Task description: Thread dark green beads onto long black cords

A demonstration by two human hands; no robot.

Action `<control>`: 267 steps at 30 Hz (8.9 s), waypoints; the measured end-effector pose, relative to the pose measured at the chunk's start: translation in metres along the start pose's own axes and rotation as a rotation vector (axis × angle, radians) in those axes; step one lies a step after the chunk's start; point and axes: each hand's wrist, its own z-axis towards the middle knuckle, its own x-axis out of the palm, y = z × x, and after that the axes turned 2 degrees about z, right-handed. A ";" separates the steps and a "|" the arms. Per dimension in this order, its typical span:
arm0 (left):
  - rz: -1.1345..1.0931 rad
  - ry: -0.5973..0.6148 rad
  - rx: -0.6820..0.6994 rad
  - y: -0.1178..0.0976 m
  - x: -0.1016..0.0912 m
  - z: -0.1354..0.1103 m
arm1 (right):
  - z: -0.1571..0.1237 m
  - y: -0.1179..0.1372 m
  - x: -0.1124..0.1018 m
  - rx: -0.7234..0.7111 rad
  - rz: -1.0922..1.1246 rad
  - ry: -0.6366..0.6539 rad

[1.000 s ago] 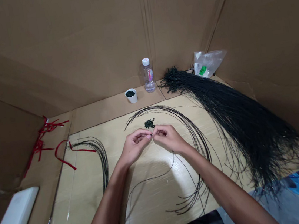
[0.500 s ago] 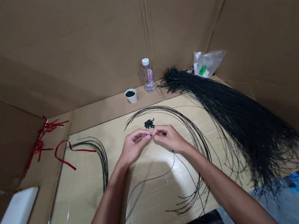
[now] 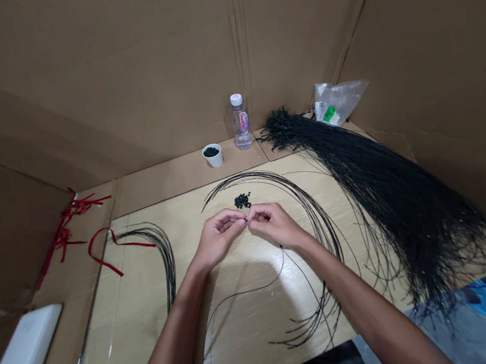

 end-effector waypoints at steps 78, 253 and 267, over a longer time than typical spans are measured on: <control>0.568 -0.250 0.180 -0.007 0.042 0.016 | 0.008 0.000 -0.017 0.037 0.042 -0.461; -0.170 -0.034 -0.054 -0.007 0.011 0.007 | 0.003 0.008 0.006 -0.003 0.113 -0.139; -0.116 0.002 -0.030 -0.005 0.008 0.007 | 0.003 0.003 0.004 -0.011 0.133 -0.134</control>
